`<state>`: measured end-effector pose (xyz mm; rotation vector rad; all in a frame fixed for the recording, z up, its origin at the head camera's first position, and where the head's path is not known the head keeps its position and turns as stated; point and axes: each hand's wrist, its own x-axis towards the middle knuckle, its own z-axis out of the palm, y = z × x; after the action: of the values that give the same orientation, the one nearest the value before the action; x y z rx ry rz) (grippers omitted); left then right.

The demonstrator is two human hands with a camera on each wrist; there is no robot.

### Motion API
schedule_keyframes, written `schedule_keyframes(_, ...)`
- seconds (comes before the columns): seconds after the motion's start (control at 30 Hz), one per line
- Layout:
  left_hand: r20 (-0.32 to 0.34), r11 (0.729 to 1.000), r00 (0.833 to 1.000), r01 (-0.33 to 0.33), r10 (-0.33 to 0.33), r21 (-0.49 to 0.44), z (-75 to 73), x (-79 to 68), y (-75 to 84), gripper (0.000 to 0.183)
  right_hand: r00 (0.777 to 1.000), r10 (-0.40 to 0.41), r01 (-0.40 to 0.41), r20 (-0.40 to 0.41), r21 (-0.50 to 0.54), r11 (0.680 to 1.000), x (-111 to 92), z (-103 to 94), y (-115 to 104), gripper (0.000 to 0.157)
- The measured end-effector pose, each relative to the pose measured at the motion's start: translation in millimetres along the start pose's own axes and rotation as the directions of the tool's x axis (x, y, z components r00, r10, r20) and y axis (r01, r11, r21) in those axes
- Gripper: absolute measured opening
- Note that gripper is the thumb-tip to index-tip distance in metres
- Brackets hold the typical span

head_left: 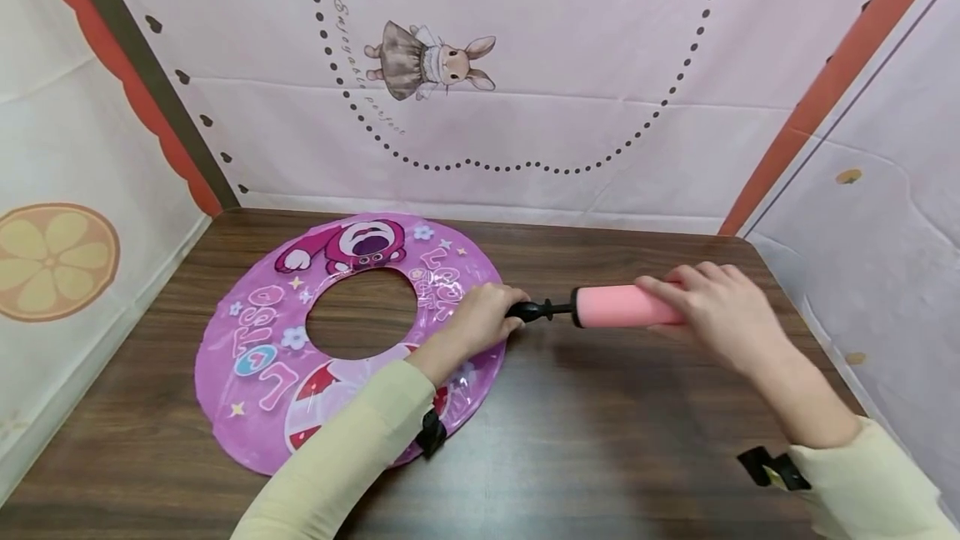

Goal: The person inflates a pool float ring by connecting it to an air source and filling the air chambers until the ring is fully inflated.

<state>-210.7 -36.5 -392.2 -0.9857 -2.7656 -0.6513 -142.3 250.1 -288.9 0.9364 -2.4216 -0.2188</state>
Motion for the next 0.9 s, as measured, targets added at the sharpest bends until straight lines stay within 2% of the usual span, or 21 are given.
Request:
schedule_keyframes(0.17, -0.016, 1.000, 1.000, -0.011, 0.012, 0.012, 1.2, -2.9, -0.1, 0.030, 0.999, -0.018, 0.017, -0.027, -0.036, 0.999, 14.4, 19.2, -20.0, 0.057)
schedule_keyframes(0.33, -0.023, 1.000, 1.000, 0.011, -0.011, 0.011, 1.9, -3.1, -0.1, 0.029, 1.000, -0.008, 0.007, -0.028, -0.031, 0.999, 12.3, 23.7, -23.1, 0.060)
schedule_keyframes(0.53, -0.011, 1.000, 1.000, 0.021, -0.021, 0.020, 0.1, -3.3, -0.6, 0.029, 0.999, -0.003, 0.004, -0.042, 0.017, 1.000, -4.6, 11.2, -5.3, 0.054)
schedule_keyframes(0.67, -0.002, 0.999, 0.999, 0.032, -0.032, 0.001, 0.4, -2.4, -1.1, 0.030, 0.998, 0.058, -0.057, -0.019, 0.065, 0.996, -21.2, -5.2, 15.5, 0.072)
schedule_keyframes(0.8, -0.005, 0.999, 0.999, 0.042, -0.042, -0.014, 0.7, -2.2, -2.7, 0.032, 0.991, 0.133, -0.132, 0.001, 0.077, 0.988, -37.6, -24.7, 35.9, 0.076)
schedule_keyframes(0.9, -0.009, 0.999, 0.999, 0.039, -0.039, -0.009, 1.2, -1.7, -3.8, 0.033, 0.991, 0.131, -0.130, -0.010, 0.062, 0.990, -37.4, -27.0, 38.0, 0.078)
